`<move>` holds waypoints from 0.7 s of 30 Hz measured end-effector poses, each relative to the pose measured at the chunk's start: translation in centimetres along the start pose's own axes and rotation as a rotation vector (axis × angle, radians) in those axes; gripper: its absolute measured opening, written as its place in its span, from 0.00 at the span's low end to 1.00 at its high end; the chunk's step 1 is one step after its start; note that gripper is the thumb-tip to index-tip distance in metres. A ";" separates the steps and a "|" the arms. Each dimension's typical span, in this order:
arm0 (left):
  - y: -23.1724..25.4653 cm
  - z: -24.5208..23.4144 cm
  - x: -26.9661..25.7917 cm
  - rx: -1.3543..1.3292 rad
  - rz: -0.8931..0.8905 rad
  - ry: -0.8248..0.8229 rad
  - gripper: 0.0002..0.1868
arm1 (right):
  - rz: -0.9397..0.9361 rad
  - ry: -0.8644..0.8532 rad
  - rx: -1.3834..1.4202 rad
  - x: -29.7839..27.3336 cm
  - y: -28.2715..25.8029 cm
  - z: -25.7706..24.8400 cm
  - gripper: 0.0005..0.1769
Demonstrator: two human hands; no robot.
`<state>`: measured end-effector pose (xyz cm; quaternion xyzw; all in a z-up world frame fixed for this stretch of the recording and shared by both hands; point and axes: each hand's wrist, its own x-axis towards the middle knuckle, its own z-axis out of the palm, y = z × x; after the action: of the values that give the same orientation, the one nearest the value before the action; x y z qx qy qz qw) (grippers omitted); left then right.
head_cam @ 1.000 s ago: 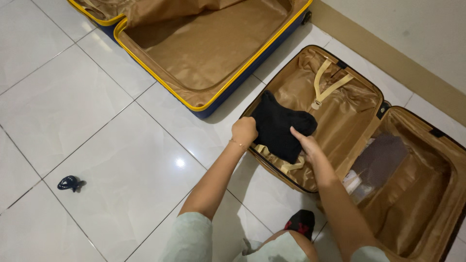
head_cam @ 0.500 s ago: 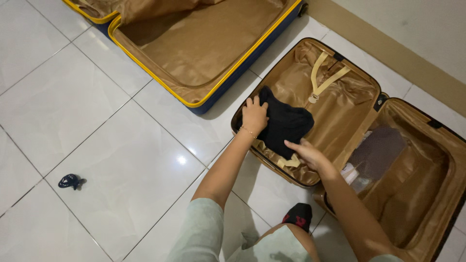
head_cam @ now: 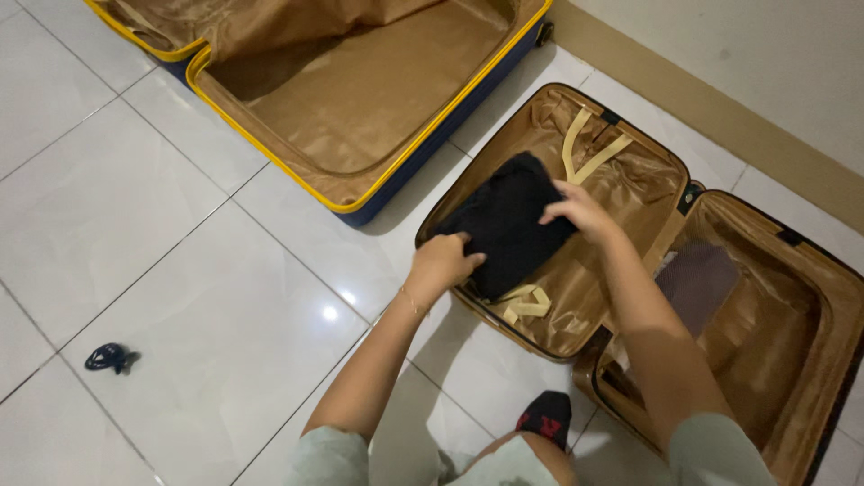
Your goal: The person places toiletries and a small pouch into the mesh pocket of an open suitcase, then folds a black garment on the floor and places it into the main compartment. The person remains seated on the floor during the task.
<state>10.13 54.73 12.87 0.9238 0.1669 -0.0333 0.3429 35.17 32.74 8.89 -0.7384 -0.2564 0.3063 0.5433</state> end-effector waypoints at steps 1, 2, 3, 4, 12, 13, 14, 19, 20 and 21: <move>0.2 -0.1 -0.2 0.123 0.005 0.061 0.27 | 0.021 0.003 -0.087 1.9 0.4 0.3 0.40; 0.3 0.0 -0.2 0.245 0.010 0.123 0.23 | 0.041 0.007 -0.175 3.5 1.0 0.7 0.41; 0.5 0.2 0.5 0.260 0.146 0.117 0.22 | 0.081 0.033 -0.176 4.7 2.0 1.6 0.36; 0.8 0.5 1.6 0.276 0.283 0.112 0.22 | 0.121 0.059 -0.176 5.7 3.1 2.8 0.31; -0.8 3.4 7.4 0.477 0.259 -0.184 0.82 | 0.214 0.345 -0.407 5.5 7.5 3.8 0.16; -1.1 3.6 7.6 0.468 0.264 -0.207 0.85 | 0.236 0.380 -0.418 5.3 7.3 3.9 0.17; -1.3 3.6 7.9 0.459 0.270 -0.229 0.87 | 0.259 0.414 -0.428 5.1 6.9 4.0 0.18; -1.8 4.0 7.7 0.717 0.178 -0.335 0.92 | -0.489 0.376 -1.033 3.7 5.3 8.3 0.29; -1.7 4.3 7.7 0.764 0.164 -0.343 0.92 | -0.548 0.268 -1.173 3.8 5.2 9.2 0.27; -1.5 4.8 7.7 0.794 0.129 -0.320 0.91 | -0.526 0.264 -1.134 4.2 5.2 10.0 0.25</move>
<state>17.12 54.86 6.94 0.9758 0.0278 -0.2164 -0.0163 30.96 40.75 0.90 -0.8552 -0.4822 -0.1142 0.1521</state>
